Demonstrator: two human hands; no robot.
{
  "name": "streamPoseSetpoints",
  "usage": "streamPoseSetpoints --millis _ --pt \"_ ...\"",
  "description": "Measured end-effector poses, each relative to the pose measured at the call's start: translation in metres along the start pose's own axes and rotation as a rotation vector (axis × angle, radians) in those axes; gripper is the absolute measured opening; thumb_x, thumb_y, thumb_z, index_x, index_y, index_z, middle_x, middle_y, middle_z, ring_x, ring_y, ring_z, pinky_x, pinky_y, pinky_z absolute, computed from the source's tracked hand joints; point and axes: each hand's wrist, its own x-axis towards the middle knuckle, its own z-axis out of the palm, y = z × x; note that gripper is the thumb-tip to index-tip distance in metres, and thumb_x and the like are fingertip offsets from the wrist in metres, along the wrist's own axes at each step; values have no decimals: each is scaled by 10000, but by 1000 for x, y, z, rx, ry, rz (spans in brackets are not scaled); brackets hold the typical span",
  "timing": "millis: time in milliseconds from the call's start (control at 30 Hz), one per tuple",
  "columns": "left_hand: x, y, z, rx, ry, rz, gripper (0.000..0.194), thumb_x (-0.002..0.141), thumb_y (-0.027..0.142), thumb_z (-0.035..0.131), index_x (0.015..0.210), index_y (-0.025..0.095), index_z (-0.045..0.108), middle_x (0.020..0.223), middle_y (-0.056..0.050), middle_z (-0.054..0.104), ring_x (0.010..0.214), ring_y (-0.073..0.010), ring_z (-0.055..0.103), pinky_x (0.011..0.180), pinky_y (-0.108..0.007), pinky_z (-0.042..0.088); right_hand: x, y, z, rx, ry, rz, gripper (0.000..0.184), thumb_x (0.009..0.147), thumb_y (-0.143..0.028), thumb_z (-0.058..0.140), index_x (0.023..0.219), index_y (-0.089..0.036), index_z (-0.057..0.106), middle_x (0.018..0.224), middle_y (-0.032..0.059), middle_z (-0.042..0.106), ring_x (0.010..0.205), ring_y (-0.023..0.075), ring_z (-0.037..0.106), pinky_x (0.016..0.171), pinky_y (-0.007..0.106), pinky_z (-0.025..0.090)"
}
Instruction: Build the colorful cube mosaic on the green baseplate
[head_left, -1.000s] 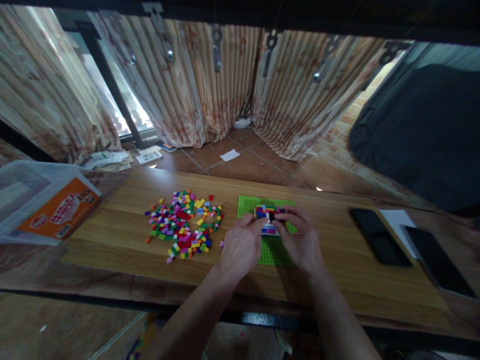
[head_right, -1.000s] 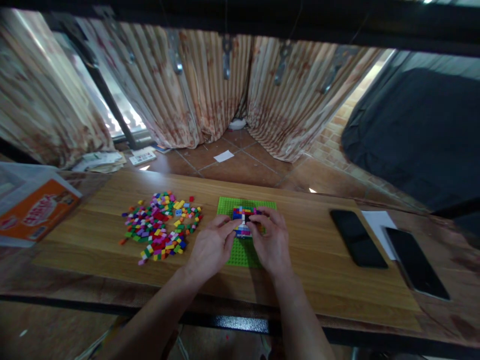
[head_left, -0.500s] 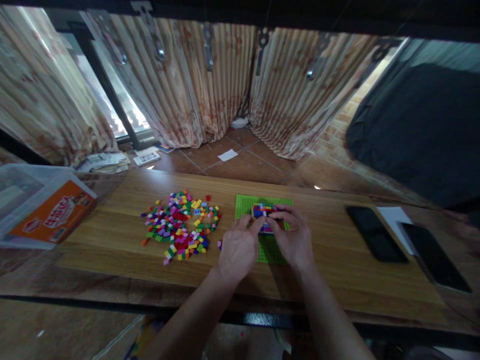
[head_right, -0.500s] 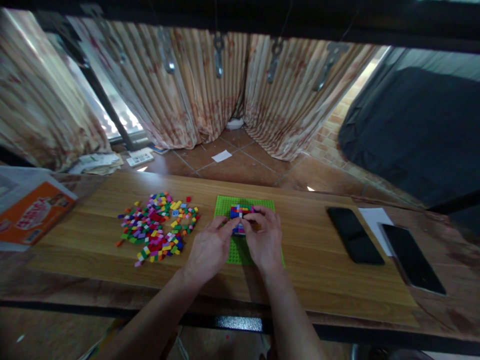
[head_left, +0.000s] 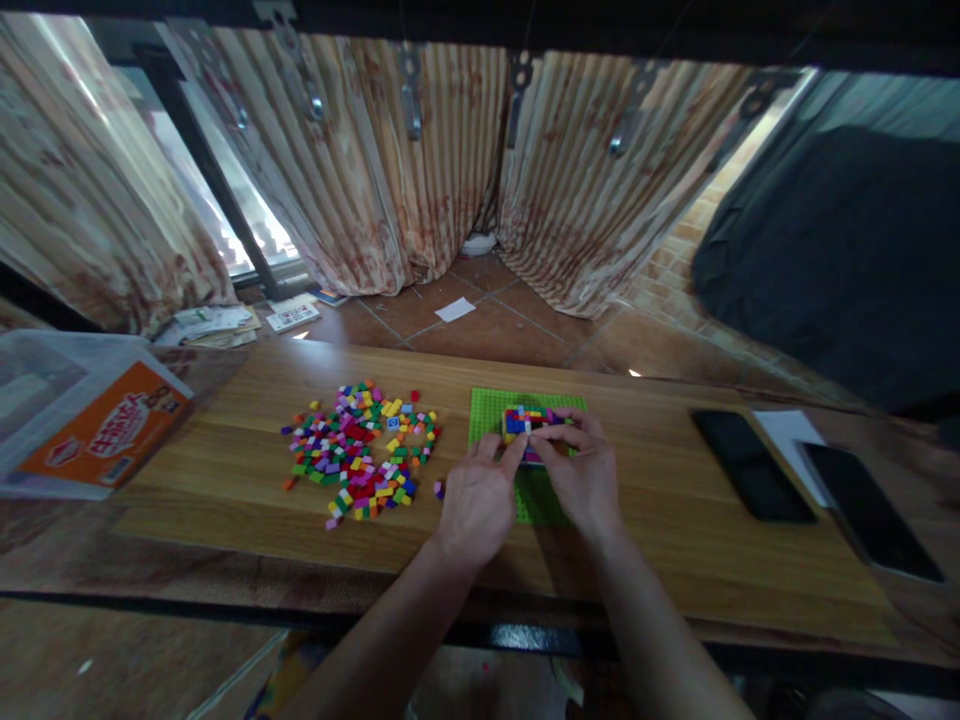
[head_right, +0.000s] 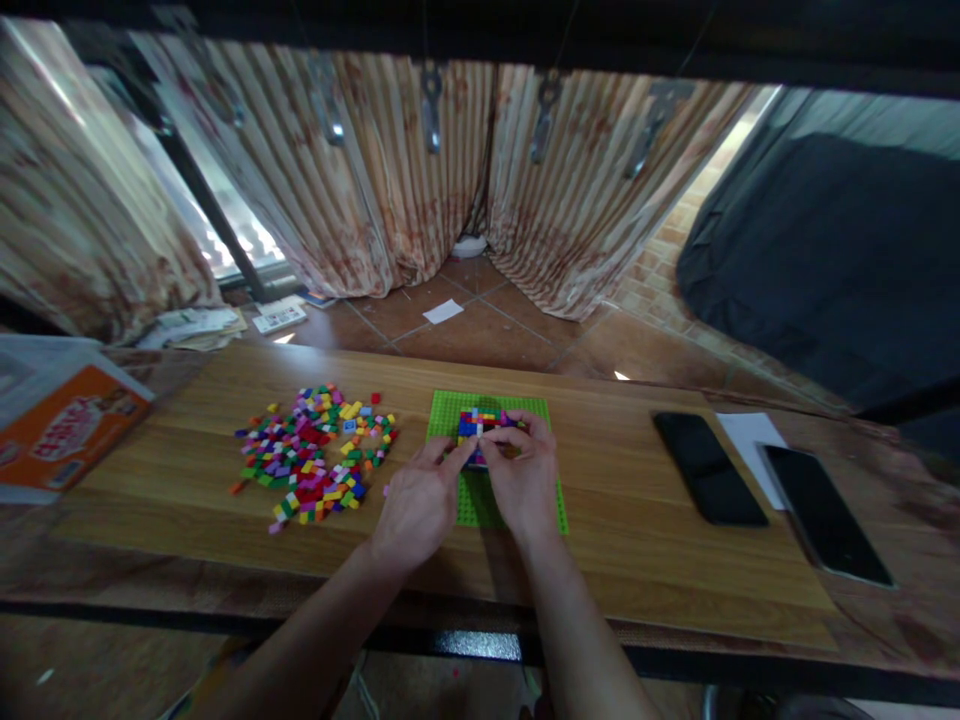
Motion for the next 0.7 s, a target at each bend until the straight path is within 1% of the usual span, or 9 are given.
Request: streamPoseSetpoints --millis 200,333,467,567,633,700 --pt "-1 0 0 -2 -13 -17 559 933 119 390 1474 260 412 1187 -92 585 1046 -224 603 895 -342 527 -2 2 1 -18 -1 -11 112 762 -323 714 689 -253 762 1111 78 629 1049 254 598 974 483 445" --pt "-1 -2 2 -40 16 -24 542 931 115 396 1451 259 438 1176 -86 600 1039 -216 611 885 -333 532 -2 4 -1 10 3 -26 139 778 -350 705 701 -244 754 1109 77 647 1045 241 611 968 462 460" --pt "0 -4 5 -158 110 -25 456 943 131 401 1372 230 521 1154 -76 635 1015 -200 625 899 -320 527 1 7 -6 92 1 10 143 801 -344 687 769 -221 752 1074 84 688 1012 235 645 944 452 487" --pt "1 -5 3 -270 186 -45 383 953 165 421 1295 212 588 1133 -74 660 990 -200 643 877 -324 536 4 8 -10 113 57 21 158 820 -349 673 813 -210 747 1023 87 710 987 237 658 921 456 504" --pt "2 -8 -3 -344 245 -71 344 939 161 452 1228 199 635 1100 -75 680 960 -195 655 868 -323 538 4 7 -12 94 115 -10 170 831 -357 668 824 -204 741 989 87 719 964 234 664 903 451 515" --pt "5 -17 -11 -408 325 -103 315 916 138 478 1161 179 673 1038 -78 702 920 -185 661 859 -315 535 2 4 -13 85 152 -63 182 840 -368 663 837 -201 734 954 81 724 920 225 673 868 433 532"
